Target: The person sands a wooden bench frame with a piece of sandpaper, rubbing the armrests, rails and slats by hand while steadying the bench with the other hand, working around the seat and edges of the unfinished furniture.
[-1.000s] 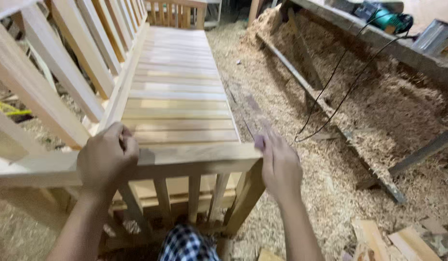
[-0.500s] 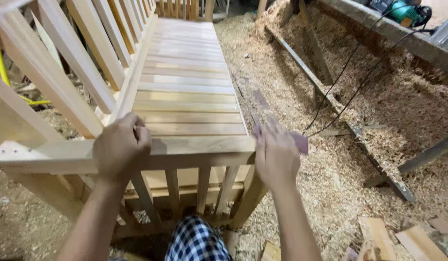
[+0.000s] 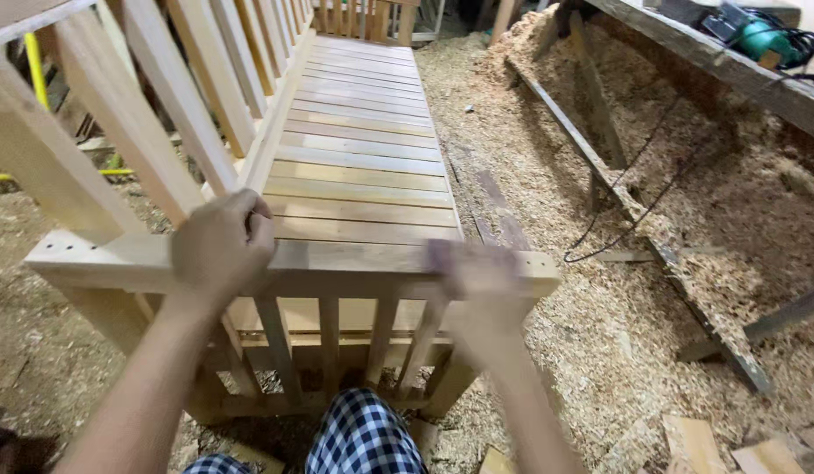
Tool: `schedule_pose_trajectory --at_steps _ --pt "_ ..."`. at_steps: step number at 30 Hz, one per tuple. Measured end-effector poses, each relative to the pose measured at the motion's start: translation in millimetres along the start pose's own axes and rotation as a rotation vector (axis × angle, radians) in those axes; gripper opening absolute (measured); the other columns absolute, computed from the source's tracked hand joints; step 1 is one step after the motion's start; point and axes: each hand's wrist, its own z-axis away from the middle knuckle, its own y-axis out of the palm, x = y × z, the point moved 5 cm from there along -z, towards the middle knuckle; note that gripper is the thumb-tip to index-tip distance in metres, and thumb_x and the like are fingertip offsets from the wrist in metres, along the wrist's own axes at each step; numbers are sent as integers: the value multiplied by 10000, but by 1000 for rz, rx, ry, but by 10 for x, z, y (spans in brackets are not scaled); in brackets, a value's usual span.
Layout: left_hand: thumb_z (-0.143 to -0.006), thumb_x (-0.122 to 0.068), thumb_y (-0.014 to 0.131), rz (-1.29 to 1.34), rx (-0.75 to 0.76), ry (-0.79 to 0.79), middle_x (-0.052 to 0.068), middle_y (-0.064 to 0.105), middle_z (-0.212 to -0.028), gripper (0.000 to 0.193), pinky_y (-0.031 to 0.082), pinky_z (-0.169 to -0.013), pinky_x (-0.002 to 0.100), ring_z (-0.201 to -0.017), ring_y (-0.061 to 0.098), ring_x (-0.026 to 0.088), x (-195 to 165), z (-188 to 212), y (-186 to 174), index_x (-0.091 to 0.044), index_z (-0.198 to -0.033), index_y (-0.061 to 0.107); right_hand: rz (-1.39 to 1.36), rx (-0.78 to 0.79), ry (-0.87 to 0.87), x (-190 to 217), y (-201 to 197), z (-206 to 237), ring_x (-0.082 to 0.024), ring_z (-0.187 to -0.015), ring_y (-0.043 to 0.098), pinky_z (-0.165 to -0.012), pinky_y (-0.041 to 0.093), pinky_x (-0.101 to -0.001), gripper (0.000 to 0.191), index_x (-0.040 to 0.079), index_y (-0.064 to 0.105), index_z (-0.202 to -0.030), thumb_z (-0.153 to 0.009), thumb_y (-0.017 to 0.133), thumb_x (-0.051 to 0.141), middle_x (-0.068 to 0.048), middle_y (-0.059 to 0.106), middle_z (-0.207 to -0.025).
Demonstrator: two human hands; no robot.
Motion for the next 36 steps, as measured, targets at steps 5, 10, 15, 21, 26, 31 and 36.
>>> schedule_pose_trajectory --at_steps 5,10,15,21,26,31,36 --pt "-962 -297 535 -253 -75 -84 177 748 -957 288 539 -826 502 -889 703 370 371 -109 -189 -159 -1084 757 189 -341 10 -442 -403 92 -355 -1469 294 -1172 135 -651 604 338 426 -1510 -993 434 649 -48 431 -1586" --pt "-920 -357 490 -83 72 -207 114 744 -1055 335 518 -848 469 -966 686 346 614 -200 -16 -205 -1068 749 -1 -71 -165 1148 -116 -23 -343 -1412 373 -1196 170 -566 660 352 463 -1442 -926 387 756 -55 515 -1453" --pt "-842 -322 504 -106 166 -144 92 755 -1037 334 514 -862 448 -988 684 340 677 -264 -22 -203 -1020 761 -18 23 -417 1817 -148 -141 -288 -1209 581 -1106 369 -567 589 300 496 -1431 -981 378 660 -59 637 -1302" --pt "-939 -326 501 -18 7 -181 140 743 -911 315 522 -807 448 -888 700 354 581 -151 -98 -169 -992 768 1 -97 10 46 -700 -84 -113 -1119 669 -1087 420 -403 310 359 739 -1234 -993 554 420 72 724 -1246" --pt "-911 -322 514 64 -59 -129 124 746 -877 309 525 -755 433 -819 708 327 458 -147 -161 -147 -975 760 -566 268 261 609 -60 -164 -144 -708 604 -678 555 -297 427 382 736 -1227 -885 556 202 42 768 -1037" --pt "-934 -289 480 317 97 -256 126 709 -791 313 545 -736 401 -774 723 282 584 -143 -126 -129 -946 748 24 -257 -560 2421 132 -391 -235 -909 676 -957 439 -606 376 190 674 -1130 -1092 403 449 -48 728 -946" --pt "-984 -260 451 255 9 -16 117 661 -1002 333 493 -854 402 -905 663 260 607 -178 -210 -89 -1005 736 -70 373 -88 1188 -31 -276 -171 -745 674 -713 594 -313 429 392 494 -1476 -1097 305 460 -73 675 -884"
